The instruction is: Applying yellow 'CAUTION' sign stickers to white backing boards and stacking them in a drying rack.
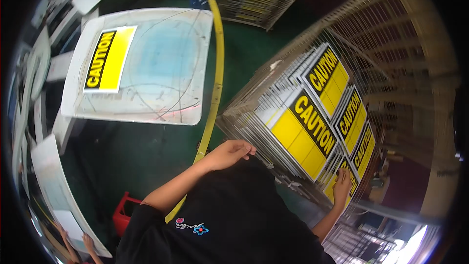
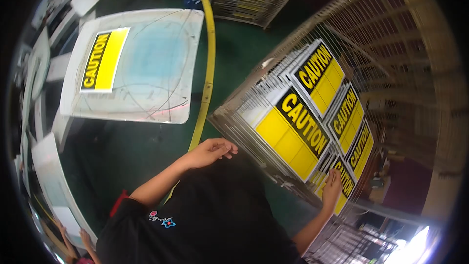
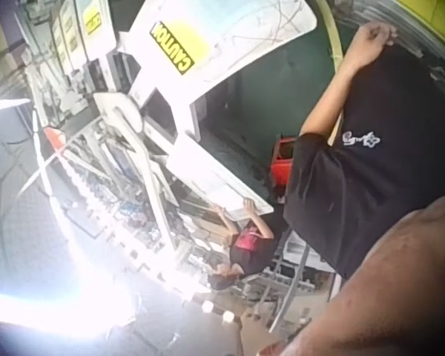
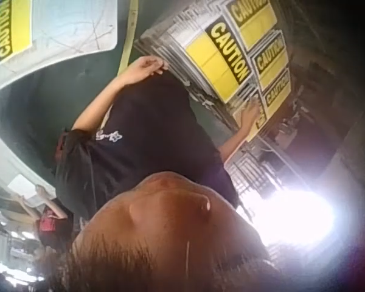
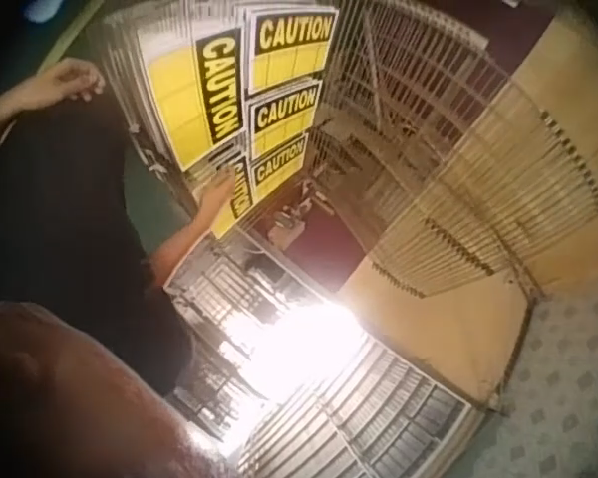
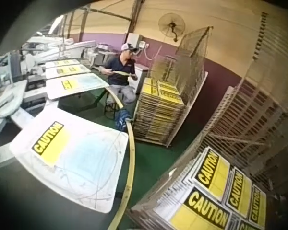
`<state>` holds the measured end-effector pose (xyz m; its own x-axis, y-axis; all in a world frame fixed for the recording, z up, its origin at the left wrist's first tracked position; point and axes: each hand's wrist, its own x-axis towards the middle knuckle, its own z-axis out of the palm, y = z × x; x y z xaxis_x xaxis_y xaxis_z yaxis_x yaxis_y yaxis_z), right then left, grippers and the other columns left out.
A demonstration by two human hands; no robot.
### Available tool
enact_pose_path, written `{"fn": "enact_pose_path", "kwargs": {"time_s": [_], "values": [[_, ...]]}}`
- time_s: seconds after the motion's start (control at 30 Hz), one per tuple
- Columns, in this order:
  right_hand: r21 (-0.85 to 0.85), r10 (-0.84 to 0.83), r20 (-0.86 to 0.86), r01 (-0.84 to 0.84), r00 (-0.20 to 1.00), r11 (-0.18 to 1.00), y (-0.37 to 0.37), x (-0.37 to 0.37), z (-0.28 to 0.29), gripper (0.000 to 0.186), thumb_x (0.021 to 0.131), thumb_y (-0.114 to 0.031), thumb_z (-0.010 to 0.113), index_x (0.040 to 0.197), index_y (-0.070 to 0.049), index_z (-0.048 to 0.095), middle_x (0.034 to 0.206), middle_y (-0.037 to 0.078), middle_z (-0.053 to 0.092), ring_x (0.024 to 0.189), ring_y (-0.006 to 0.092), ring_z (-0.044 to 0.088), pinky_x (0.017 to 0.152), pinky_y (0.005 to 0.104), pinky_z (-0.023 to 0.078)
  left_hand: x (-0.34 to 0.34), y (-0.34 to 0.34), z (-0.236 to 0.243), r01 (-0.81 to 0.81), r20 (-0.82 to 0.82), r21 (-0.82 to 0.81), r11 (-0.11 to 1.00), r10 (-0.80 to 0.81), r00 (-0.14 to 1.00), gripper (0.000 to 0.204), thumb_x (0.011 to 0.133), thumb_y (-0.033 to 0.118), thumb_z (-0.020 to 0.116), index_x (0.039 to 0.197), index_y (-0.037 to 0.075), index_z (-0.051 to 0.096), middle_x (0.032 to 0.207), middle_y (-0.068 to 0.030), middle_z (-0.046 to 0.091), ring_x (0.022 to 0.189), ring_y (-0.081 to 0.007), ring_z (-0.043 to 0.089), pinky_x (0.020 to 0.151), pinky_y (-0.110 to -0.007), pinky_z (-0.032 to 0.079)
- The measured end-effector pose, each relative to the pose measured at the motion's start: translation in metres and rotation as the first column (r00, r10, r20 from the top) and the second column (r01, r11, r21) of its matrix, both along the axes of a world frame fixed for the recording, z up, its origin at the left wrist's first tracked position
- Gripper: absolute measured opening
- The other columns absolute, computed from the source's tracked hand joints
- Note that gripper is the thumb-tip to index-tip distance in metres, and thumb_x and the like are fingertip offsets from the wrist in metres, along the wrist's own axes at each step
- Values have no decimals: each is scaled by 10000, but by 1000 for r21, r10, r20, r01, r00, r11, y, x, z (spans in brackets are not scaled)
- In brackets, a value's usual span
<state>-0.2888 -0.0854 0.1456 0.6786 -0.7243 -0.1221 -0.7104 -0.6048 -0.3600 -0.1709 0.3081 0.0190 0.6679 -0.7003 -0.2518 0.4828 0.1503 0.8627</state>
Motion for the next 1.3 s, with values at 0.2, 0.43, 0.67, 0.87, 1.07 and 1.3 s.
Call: {"fn": "enact_pose_path", "kwargs": {"time_s": [0.2,0.43,0.67,0.87,1.07,1.3], "values": [[-131,576,-5,-572,817,810,107,162,30,221,1003,-261,525,1075,-52,530,703,88,466,619,187,444,625,305,387,-18,38,-26,-325,-91,-10,946,322,942,324,1046,223,473,1140,-48,623,1050,-95,665,919,-151,627,877,-294,507],[3,991,122,-999,46,46,287,318,-26,253,1011,-218,480,1178,-37,538,1056,206,628,990,393,606,845,393,472,-61,94,-22,-768,-50,198,609,789,612,328,1045,245,468,1171,-16,622,1087,-70,668,947,-143,628,872,-293,492],[-57,844,387,-923,-372,-381,513,385,-159,199,923,-192,606,1036,-49,525,989,195,618,891,416,610,751,473,485,-117,135,-2,-898,-27,412,152,988,155,320,1048,241,467,1208,9,619,1125,-87,682,979,-154,647,848,-293,497],[-26,824,427,-916,-372,-400,618,363,-242,188,894,-177,623,1005,-67,518,983,179,591,863,421,606,737,497,493,-120,134,10,-877,-13,471,-90,994,-109,336,1057,257,446,1224,10,602,1176,-111,675,1009,-164,663,833,-267,503],[23,862,353,-917,-365,-398,653,350,-269,194,897,-182,620,1023,-59,540,1013,180,595,892,413,614,751,485,507,-118,132,12,-863,-35,496,-100,990,-135,335,1060,245,433,1240,12,591,1187,-114,670,1032,-174,660,852,-272,499],[21,886,308,-929,-346,-370,661,351,-277,195,893,-175,622,1012,-57,523,992,175,571,846,400,627,710,489,513,-111,145,11,-832,-42,536,-142,980,-195,331,1059,240,435,1237,13,597,1182,-112,673,1019,-176,665,851,-273,499]]}}
